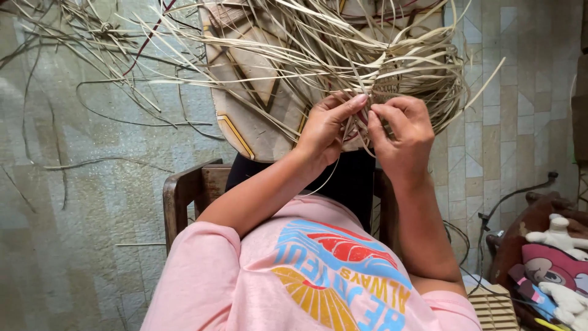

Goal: Weaving long, thin plant fibers into a structured pattern to create a handcrafted object.

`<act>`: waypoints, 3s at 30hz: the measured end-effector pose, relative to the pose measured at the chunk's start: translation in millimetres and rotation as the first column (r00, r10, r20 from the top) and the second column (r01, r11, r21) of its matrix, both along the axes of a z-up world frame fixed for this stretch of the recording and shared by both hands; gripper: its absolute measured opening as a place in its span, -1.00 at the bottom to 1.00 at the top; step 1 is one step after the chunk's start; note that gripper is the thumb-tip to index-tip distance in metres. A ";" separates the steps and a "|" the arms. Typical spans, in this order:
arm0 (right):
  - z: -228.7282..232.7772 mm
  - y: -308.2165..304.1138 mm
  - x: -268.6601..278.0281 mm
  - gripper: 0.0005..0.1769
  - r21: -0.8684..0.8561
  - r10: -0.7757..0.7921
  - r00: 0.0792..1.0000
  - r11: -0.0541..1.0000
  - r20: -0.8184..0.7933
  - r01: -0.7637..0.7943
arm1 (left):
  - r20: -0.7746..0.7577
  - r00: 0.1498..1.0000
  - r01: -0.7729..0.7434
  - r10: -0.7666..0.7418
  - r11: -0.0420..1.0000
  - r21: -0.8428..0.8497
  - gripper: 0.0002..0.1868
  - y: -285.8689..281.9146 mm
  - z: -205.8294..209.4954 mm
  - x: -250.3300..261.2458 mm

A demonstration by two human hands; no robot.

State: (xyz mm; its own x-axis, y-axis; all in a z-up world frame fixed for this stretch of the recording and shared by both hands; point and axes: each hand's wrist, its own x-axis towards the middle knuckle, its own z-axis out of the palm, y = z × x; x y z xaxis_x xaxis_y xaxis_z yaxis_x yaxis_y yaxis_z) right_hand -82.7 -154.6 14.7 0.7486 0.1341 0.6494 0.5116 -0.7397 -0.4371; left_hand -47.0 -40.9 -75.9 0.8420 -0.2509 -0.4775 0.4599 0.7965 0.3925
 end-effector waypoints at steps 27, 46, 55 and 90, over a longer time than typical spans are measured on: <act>66.0 136.6 -57.6 -0.80 -0.001 0.574 0.790 0.809 -0.214 -0.588 | 0.426 0.892 0.105 -0.153 0.985 0.134 -0.27 13.2 21.8 32.5; 62.0 -17.2 41.4 -0.85 -0.284 0.126 0.842 0.907 -0.524 -0.312 | 0.364 0.157 0.353 -0.918 0.396 0.848 -0.58 100.9 47.6 -53.5; 60.5 -19.8 39.6 -0.82 -0.312 0.061 0.855 0.916 -0.515 -0.254 | 0.468 0.469 -0.513 -0.749 0.200 0.835 -0.78 64.3 46.1 15.5; 20.9 -41.9 44.0 -0.86 -0.596 0.147 0.977 0.803 0.156 -0.025 | 0.281 0.559 -0.274 -0.780 0.146 0.951 -0.69 148.2 108.8 49.3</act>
